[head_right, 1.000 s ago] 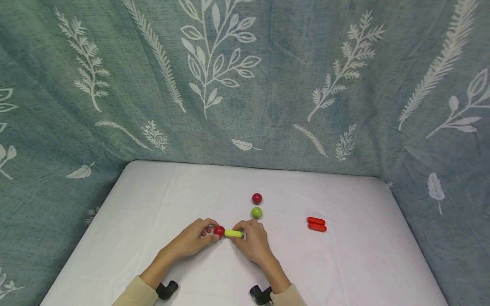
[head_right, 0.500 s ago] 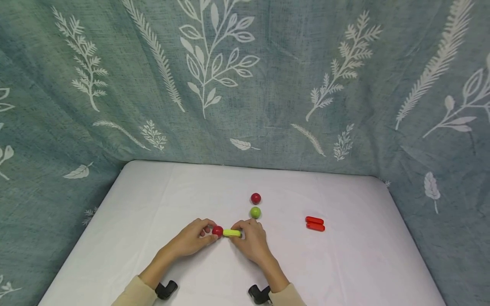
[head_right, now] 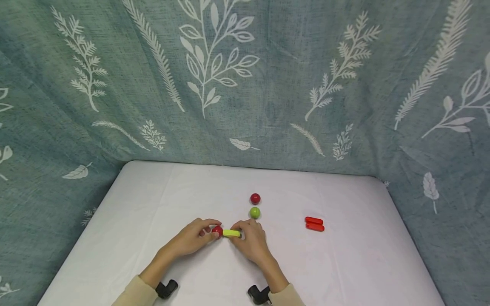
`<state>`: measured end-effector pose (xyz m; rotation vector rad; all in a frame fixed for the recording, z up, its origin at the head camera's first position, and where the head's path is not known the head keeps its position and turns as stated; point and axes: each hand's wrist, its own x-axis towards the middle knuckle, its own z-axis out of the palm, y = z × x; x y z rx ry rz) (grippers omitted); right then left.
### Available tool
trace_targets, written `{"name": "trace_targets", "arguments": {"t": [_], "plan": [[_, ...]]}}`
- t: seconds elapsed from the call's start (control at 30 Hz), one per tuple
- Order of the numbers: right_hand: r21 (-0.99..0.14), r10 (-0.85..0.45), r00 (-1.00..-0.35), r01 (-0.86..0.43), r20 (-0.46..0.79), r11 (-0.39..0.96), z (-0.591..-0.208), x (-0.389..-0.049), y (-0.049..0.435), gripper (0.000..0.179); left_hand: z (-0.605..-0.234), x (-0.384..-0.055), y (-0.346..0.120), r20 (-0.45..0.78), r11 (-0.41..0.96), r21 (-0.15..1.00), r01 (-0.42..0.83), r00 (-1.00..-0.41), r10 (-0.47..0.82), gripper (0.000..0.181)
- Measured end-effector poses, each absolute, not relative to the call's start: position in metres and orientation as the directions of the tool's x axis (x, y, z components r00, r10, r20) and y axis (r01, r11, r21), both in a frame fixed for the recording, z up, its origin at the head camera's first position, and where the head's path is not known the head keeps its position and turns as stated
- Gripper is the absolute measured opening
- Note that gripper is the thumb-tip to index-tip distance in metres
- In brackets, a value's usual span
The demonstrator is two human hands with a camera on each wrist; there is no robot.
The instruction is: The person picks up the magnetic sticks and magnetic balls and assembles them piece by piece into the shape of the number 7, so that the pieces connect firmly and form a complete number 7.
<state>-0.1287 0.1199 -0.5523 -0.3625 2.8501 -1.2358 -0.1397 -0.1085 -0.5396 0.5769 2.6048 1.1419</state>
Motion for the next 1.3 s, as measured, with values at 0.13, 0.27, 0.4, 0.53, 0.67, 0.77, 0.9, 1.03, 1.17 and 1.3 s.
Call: {"name": "trace_targets", "arguments": {"t": [0.13,0.27,0.4,0.53,0.67,0.77,0.9,1.03,1.17,1.3], "plan": [[-0.727,-0.221,-0.972,-0.206,0.077,0.655,-0.552,-0.128,0.120,0.016,-0.540,-0.141,-0.107,-0.061,0.612,0.750,0.250,-0.896,0.440,0.035],[-0.726,-0.226,-0.970,-0.218,0.088,0.652,-0.552,-0.127,0.121,0.017,-0.541,-0.142,-0.108,-0.068,0.609,0.757,0.237,-0.898,0.435,0.033],[-0.727,-0.218,-0.972,-0.208,0.082,0.654,-0.552,-0.127,0.122,0.018,-0.543,-0.144,-0.108,-0.079,0.597,0.772,0.219,-0.899,0.431,0.033],[-0.727,-0.217,-0.974,-0.199,0.070,0.657,-0.552,-0.128,0.122,0.017,-0.544,-0.146,-0.107,-0.085,0.582,0.787,0.206,-0.897,0.433,0.033],[-0.743,-0.234,-0.970,-0.207,0.070,0.636,-0.549,-0.127,0.125,0.017,-0.543,-0.146,-0.107,-0.092,0.579,0.791,0.195,-0.899,0.429,0.033],[-0.761,-0.241,-0.968,-0.209,0.071,0.614,-0.545,-0.125,0.130,0.019,-0.541,-0.146,-0.107,-0.100,0.582,0.792,0.185,-0.901,0.423,0.033],[-0.767,-0.213,-0.973,-0.203,0.089,0.608,-0.542,-0.123,0.140,0.021,-0.540,-0.146,-0.108,-0.103,0.582,0.793,0.180,-0.902,0.419,0.033],[-0.777,-0.149,-0.980,-0.196,0.132,0.598,-0.539,-0.126,0.150,0.021,-0.540,-0.146,-0.108,-0.108,0.580,0.797,0.170,-0.903,0.415,0.034],[-0.789,-0.083,-0.984,-0.177,0.159,0.588,-0.537,-0.131,0.160,0.021,-0.541,-0.145,-0.108,-0.114,0.576,0.801,0.162,-0.904,0.413,0.034],[-0.794,-0.049,-0.983,-0.172,0.177,0.583,-0.535,-0.138,0.167,0.022,-0.542,-0.145,-0.107,-0.117,0.572,0.805,0.157,-0.904,0.412,0.034]]}}
